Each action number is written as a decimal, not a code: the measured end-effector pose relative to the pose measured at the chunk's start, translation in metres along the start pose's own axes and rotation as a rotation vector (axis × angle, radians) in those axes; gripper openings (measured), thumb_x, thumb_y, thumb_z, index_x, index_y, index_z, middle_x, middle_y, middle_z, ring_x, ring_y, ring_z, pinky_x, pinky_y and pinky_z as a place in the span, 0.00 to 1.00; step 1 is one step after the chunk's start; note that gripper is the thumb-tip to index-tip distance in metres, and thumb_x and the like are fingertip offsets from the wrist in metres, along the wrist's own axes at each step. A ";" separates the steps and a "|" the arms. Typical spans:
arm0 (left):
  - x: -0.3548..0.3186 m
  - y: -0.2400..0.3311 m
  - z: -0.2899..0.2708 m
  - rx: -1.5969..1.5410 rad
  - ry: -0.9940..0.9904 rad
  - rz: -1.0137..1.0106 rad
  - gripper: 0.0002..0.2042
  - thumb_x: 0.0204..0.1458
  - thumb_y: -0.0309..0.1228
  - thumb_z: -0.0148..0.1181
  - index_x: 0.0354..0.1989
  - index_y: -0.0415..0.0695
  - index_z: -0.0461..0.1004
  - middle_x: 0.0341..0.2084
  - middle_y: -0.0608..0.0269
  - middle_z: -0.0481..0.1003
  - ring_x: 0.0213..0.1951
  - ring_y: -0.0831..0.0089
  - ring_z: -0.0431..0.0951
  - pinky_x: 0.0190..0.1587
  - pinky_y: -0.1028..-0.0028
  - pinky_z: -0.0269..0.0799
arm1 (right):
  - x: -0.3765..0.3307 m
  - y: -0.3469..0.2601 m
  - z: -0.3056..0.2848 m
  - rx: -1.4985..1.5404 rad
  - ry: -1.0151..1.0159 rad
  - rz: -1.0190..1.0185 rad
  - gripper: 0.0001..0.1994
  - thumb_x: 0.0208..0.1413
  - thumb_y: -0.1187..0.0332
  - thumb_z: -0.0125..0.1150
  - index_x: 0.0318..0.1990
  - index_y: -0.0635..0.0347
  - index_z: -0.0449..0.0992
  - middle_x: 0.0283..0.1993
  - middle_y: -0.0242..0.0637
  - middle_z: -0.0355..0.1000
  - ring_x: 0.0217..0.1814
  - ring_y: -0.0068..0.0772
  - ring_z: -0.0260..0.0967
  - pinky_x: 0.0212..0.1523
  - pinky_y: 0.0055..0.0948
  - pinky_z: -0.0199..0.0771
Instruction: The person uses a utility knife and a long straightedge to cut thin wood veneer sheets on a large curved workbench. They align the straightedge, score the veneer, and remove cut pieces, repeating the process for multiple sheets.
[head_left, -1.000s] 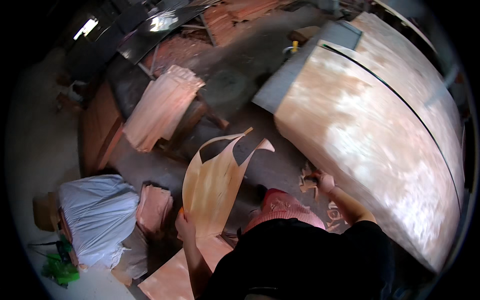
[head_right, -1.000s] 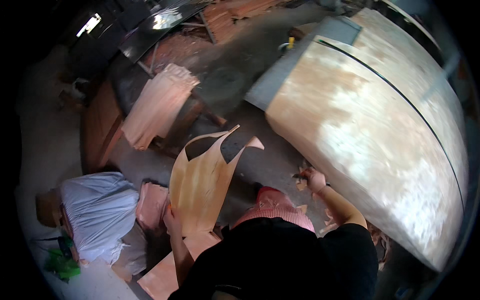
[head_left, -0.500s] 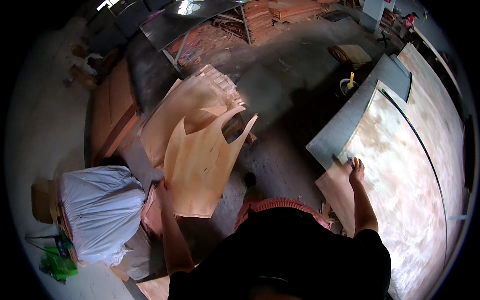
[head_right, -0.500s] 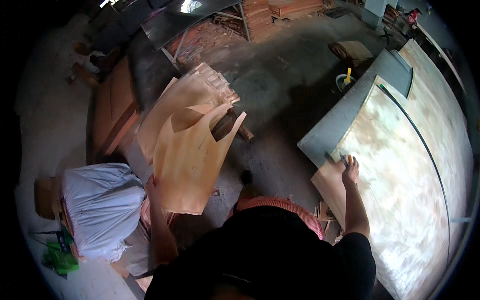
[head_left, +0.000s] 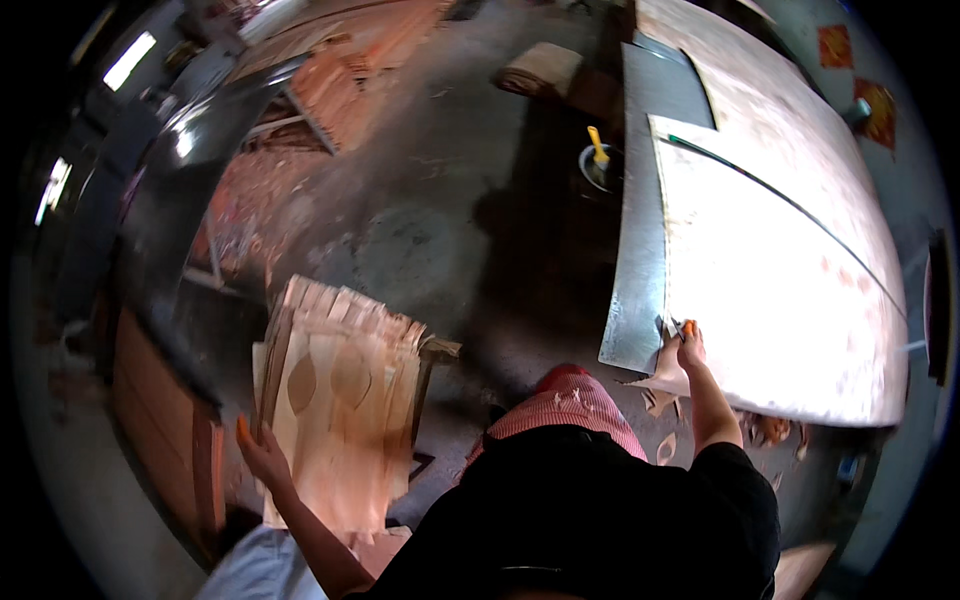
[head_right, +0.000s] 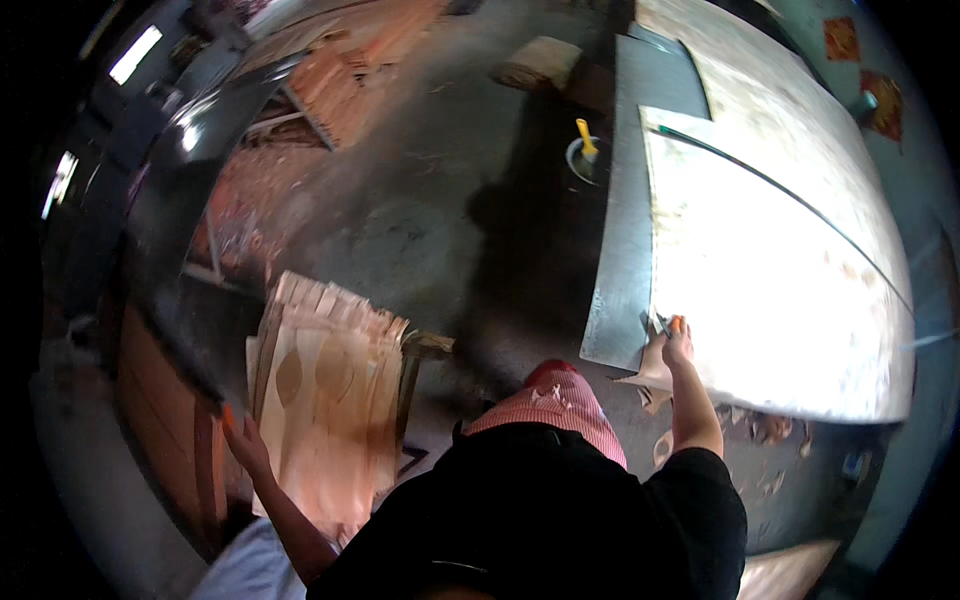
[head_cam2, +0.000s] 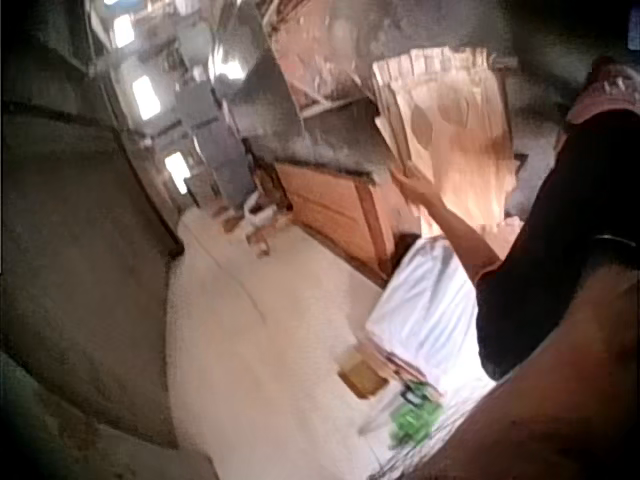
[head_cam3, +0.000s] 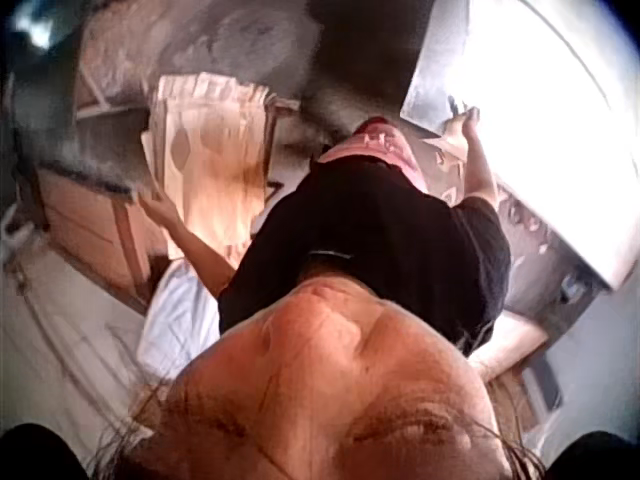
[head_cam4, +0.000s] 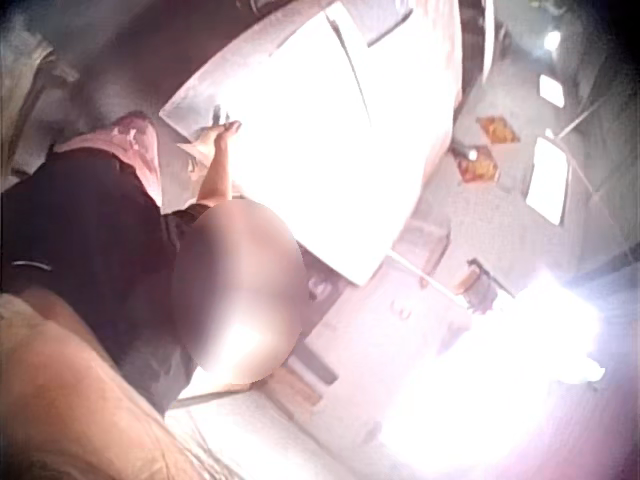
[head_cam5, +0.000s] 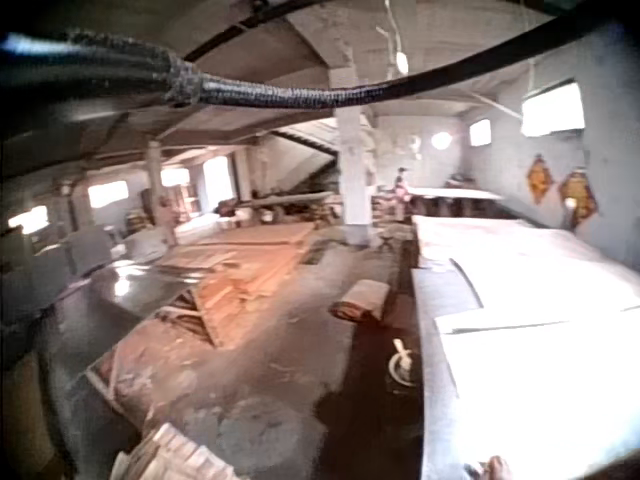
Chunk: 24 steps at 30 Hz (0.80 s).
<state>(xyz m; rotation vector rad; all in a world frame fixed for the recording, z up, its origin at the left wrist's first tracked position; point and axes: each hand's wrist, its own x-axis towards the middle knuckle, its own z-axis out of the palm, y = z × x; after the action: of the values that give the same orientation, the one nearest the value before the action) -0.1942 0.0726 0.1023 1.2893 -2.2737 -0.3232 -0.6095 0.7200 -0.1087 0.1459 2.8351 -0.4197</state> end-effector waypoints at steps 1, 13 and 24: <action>0.019 0.051 0.008 -0.371 -0.086 -0.067 0.19 0.48 0.32 0.49 0.48 0.38 0.61 0.45 0.51 0.65 0.48 0.62 0.66 0.49 0.66 0.59 | -0.002 -0.009 -0.007 -0.045 -0.018 0.013 0.21 0.50 0.73 0.39 0.55 0.60 0.55 0.62 0.40 0.44 0.63 0.43 0.42 0.59 0.32 0.50; 0.096 0.472 0.006 -2.324 -1.063 1.302 0.12 0.46 0.26 0.47 0.12 0.44 0.65 0.09 0.69 0.64 0.14 0.80 0.67 0.28 0.80 0.70 | -0.013 -0.036 0.008 -0.039 0.258 0.127 0.34 0.43 0.53 0.56 0.56 0.61 0.55 0.61 0.40 0.48 0.64 0.40 0.41 0.59 0.32 0.47; 0.124 0.665 0.116 -2.679 -0.715 1.483 0.12 0.33 0.11 0.43 0.06 0.41 0.60 0.08 0.68 0.60 0.13 0.77 0.63 0.31 0.77 0.73 | 0.013 -0.038 0.026 0.194 0.426 0.248 0.24 0.45 0.70 0.50 0.52 0.66 0.59 0.58 0.50 0.51 0.61 0.50 0.46 0.59 0.35 0.49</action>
<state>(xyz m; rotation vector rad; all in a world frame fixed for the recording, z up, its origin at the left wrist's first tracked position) -0.7954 0.3100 0.3324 -1.7140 -0.4802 -1.8900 -0.6204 0.6770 -0.1257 0.6942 3.1191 -0.6752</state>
